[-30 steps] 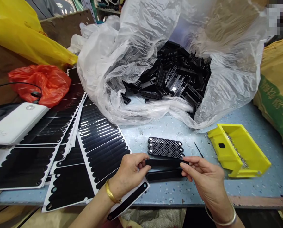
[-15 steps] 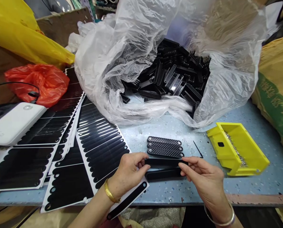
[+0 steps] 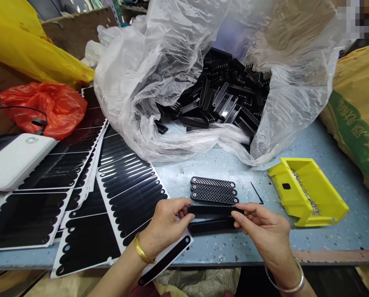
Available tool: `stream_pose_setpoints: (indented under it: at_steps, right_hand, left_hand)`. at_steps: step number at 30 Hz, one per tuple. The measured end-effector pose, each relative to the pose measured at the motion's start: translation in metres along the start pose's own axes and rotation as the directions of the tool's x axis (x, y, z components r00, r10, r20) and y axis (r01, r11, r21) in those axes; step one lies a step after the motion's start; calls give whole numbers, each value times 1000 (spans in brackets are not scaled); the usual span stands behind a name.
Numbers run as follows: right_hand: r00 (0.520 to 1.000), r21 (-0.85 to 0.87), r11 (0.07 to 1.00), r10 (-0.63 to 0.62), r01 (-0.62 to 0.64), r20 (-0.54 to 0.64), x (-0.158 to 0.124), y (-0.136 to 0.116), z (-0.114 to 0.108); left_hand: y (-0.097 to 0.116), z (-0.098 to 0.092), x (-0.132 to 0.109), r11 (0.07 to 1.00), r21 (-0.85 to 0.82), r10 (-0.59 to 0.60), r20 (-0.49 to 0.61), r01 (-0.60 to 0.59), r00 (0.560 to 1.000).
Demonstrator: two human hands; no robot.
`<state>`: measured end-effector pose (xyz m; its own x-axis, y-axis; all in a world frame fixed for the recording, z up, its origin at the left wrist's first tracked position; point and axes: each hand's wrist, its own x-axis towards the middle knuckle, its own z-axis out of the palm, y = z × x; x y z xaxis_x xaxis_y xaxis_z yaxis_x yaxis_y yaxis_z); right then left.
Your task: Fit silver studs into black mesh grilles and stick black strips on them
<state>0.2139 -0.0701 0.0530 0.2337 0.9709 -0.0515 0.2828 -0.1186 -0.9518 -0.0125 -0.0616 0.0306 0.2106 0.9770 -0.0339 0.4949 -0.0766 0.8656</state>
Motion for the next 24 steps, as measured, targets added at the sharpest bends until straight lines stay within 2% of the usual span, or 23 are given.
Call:
stream_pose_setpoints:
  at_steps: [10,17,24]
  right_hand:
    - [1000,-24,1000,-4,4,-3,-1,-1,-1]
    - [1000,-19,1000,-2,2,0,0,-2,0]
    - [1000,-30,1000,6,-6,8,0,-2,0]
  left_hand:
    - [0,0,1,1000,19,-4,3,4,1000]
    - [5,-6,0,998,27,52,36,-53,998]
    - [6,-5,4,999,46,4,58,-7,998]
